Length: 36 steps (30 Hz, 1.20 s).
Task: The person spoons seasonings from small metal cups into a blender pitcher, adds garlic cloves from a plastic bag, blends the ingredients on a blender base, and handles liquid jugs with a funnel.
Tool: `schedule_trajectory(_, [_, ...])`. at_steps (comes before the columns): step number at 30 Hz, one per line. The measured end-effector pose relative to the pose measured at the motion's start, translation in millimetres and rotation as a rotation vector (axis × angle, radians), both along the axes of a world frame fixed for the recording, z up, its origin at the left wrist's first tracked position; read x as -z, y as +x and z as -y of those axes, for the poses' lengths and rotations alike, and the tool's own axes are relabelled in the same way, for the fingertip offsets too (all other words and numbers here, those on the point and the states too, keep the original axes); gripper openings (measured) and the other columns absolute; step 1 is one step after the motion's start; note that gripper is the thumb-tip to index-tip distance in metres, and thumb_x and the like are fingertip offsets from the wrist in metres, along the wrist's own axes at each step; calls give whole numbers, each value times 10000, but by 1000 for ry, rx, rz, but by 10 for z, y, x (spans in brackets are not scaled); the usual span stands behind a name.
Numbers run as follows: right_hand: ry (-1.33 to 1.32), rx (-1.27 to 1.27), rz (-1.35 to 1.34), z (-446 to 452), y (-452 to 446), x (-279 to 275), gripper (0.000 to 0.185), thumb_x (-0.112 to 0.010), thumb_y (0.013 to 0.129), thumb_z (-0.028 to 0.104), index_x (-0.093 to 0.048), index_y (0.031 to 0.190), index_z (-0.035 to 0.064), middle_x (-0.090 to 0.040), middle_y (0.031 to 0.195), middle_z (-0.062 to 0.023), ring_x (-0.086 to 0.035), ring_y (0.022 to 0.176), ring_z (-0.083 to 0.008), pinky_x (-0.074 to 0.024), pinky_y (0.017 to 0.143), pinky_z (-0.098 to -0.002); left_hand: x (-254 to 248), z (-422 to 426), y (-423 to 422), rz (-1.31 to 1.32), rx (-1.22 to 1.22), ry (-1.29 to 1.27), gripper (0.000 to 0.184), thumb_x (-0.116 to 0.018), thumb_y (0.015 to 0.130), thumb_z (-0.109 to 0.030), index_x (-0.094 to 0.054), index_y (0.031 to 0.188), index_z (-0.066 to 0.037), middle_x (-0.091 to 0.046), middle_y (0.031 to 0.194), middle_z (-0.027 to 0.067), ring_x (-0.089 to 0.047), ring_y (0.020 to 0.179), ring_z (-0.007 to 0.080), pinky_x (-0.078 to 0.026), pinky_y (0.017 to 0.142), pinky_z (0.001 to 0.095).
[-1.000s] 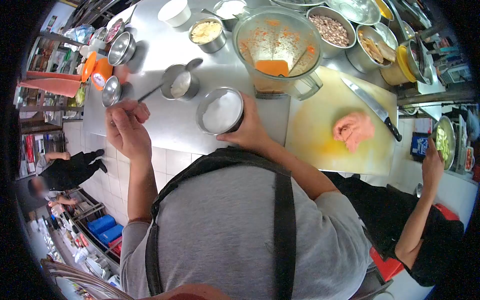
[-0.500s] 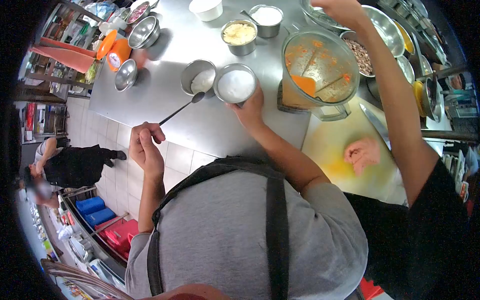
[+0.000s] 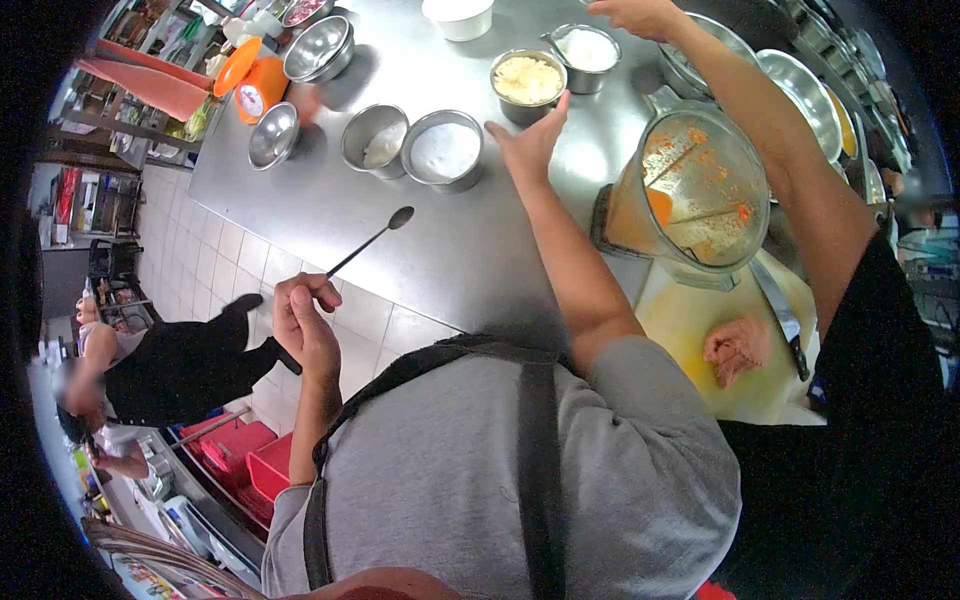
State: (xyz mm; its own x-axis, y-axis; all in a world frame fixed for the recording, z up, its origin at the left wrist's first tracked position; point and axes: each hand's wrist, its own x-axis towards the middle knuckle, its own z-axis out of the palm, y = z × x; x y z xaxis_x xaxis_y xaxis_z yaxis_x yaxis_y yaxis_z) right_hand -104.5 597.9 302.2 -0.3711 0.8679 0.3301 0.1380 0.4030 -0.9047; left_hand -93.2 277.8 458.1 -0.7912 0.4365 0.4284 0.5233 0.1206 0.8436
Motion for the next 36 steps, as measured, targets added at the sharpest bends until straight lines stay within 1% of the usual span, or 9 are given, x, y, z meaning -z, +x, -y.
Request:
schedule_trajectory(2, [-66, 64, -182, -148, -190, 122, 1231, -881, 502, 157, -59, 1397, -44, -274, 1379, -282, -275, 1300, -389, -241, 1086, -425, 4, 12, 24, -23, -18, -23, 312, -397, 995, -250, -529, 903, 17, -541, 652, 68, -481, 557, 103, -382, 528, 229])
schedule_trajectory(5, [-57, 146, -166, -293, -331, 157, 1238, -897, 463, 173, -100, 1390, -23, -374, 1320, -268, -368, 1244, -390, -307, 1048, -426, -1, 52, 41, -71, -44, -59, 321, -410, 992, -260, -534, 879, 14, -548, 646, 64, -487, 555, 97, -388, 526, 223])
schedule_trajectory(6, [16, 238, -110, -310, -348, 130, 1164, -901, 449, 189, -200, 1356, -11, -477, 1242, -226, -465, 1165, -368, -369, 999, -425, 0, 69, 50, -44, -63, -65, 324, -412, 991, -261, -535, 874, 14, -549, 645, 64, -486, 555, 95, -387, 526, 222])
schedule_trajectory(10, [77, 304, 27, -303, -263, 24, 1020, -904, 433, 203, -348, 1263, -3, -541, 1177, -162, -524, 1106, -316, -419, 945, -411, 24, 138, 50, 6, -75, -62, 320, -414, 991, -254, -542, 882, 18, -550, 656, 67, -488, 559, 96, -382, 527, 224])
schedule_trajectory(16, [51, 222, -56, 103, 341, 104, 1006, -897, 457, 194, -344, 1278, 13, -498, 1207, -160, -492, 1134, -319, -397, 958, -415, -19, 55, 102, 2, -34, -31, 317, -405, 992, -246, -540, 908, 28, -552, 702, 75, -495, 576, 109, -382, 534, 226])
schedule_trajectory(23, [-2, -133, -6, 816, 1349, 58, 1027, -882, 491, 151, -272, 1304, 6, -385, 1225, -162, -409, 1161, -321, -348, 991, -426, -27, -199, 190, 34, 240, 37, 305, -379, 998, -243, -516, 932, 21, -540, 697, 75, -492, 635, 126, -399, 606, 253])
schedule_trajectory(27, [-99, -355, -64, 1125, 1648, 1, 1016, -874, 488, 149, -275, 1296, 6, -367, 1226, -178, -377, 1179, -346, -336, 1002, -445, 125, -296, 282, 56, 359, 23, 174, -467, 953, -119, -574, 940, 18, -585, 702, 81, -536, 626, 129, -433, 569, 249])
schedule_trajectory(32, [96, -375, 105, 1229, 1850, -267, 1028, -868, 484, 153, -270, 1306, -3, -356, 1242, -201, -352, 1195, -380, -322, 1018, -452, 295, -348, 305, -300, 496, -129, 146, -462, 946, -75, -562, 928, 29, -567, 707, 103, -539, 617, 154, -430, 547, 264])
schedule_trajectory(36, [139, -379, 148, 1197, 1945, -212, 1045, -865, 496, 163, -253, 1327, -6, -344, 1265, -210, -338, 1214, -387, -310, 1029, -457, 439, -391, 356, -405, 550, -131, 114, -480, 927, -49, -565, 920, 27, -569, 707, 106, -543, 608, 163, -435, 533, 276])
